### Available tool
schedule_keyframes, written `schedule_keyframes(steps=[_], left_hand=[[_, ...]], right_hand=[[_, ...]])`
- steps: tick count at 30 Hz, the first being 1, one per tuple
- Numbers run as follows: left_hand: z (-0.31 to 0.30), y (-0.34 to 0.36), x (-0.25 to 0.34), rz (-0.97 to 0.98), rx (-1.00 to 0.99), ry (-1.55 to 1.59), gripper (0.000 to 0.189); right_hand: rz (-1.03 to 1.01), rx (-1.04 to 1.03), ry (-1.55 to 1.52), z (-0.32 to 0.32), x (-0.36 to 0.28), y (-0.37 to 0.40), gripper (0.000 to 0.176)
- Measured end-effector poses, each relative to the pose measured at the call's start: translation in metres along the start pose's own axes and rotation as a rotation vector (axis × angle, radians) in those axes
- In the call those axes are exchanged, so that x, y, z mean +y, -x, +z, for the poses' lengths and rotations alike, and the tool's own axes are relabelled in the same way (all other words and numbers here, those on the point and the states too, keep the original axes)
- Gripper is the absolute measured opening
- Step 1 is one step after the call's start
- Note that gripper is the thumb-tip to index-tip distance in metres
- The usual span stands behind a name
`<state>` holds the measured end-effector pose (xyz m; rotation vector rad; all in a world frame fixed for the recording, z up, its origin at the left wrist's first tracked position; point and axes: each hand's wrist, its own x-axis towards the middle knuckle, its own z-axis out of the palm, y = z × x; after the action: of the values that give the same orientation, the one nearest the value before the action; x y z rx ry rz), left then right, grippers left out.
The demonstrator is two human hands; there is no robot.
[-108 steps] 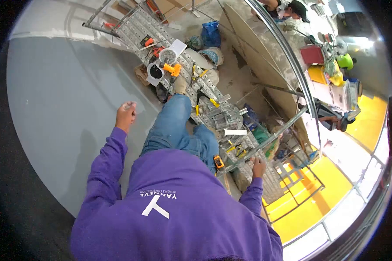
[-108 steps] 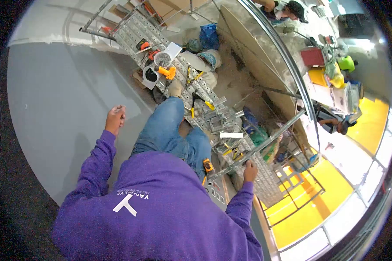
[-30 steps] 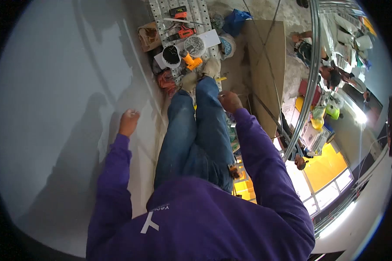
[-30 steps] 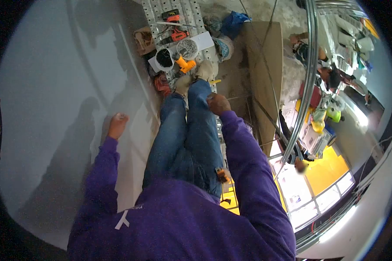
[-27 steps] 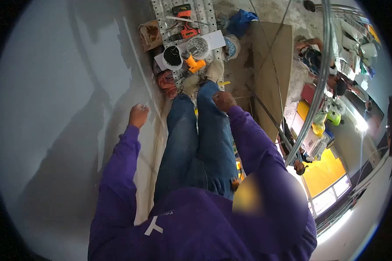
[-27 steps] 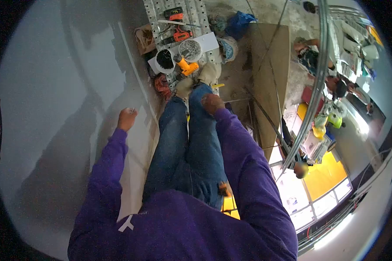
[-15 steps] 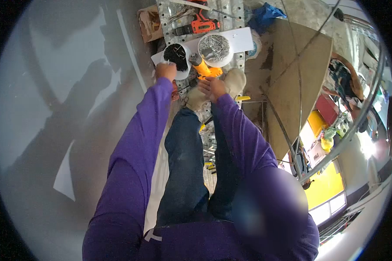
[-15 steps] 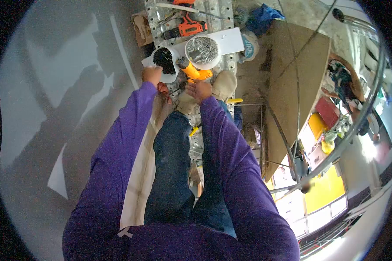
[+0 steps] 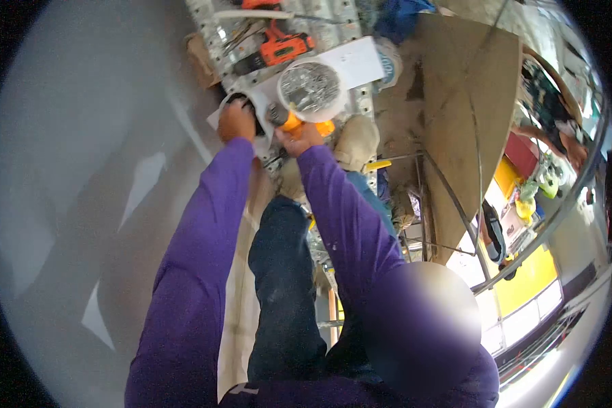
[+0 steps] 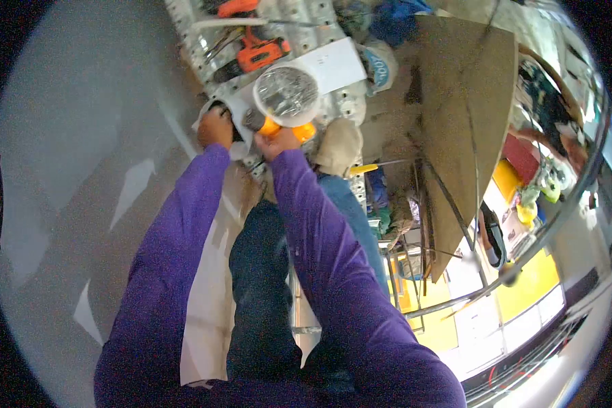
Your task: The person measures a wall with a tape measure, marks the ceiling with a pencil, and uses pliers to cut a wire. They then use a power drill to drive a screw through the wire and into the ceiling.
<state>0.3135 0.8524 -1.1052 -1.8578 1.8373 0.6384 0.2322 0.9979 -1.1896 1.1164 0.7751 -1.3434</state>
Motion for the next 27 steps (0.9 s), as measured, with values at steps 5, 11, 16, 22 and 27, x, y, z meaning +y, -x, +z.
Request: schedule_keyframes(steps=[5,11,16,22,27], left_hand=[[0.018,-0.011,-0.024,0.102,0.044,0.04,0.029],[0.02,-0.013,-0.038,0.255,0.043,-0.186,0.026],[-0.002,0.007,-0.034,0.182,-0.072,-0.164,0.031],[-0.115,0.124,-0.034,0.287,0.116,0.324,0.018],[-0.257,0.23,-0.056,0.111,0.152,0.507,0.018]], right_hand=[[-0.278,0.304,0.251,-0.007,0.011,0.054,0.031],[-0.161,0.52,0.228,0.002,0.022,0.125,0.032],[-0.034,0.463,0.25,0.05,-0.018,0.211,0.032],[0.011,0.254,0.779,0.053,-0.029,0.311,0.033],[-0.079,-0.061,0.956,0.13,-0.044,0.486,0.034]])
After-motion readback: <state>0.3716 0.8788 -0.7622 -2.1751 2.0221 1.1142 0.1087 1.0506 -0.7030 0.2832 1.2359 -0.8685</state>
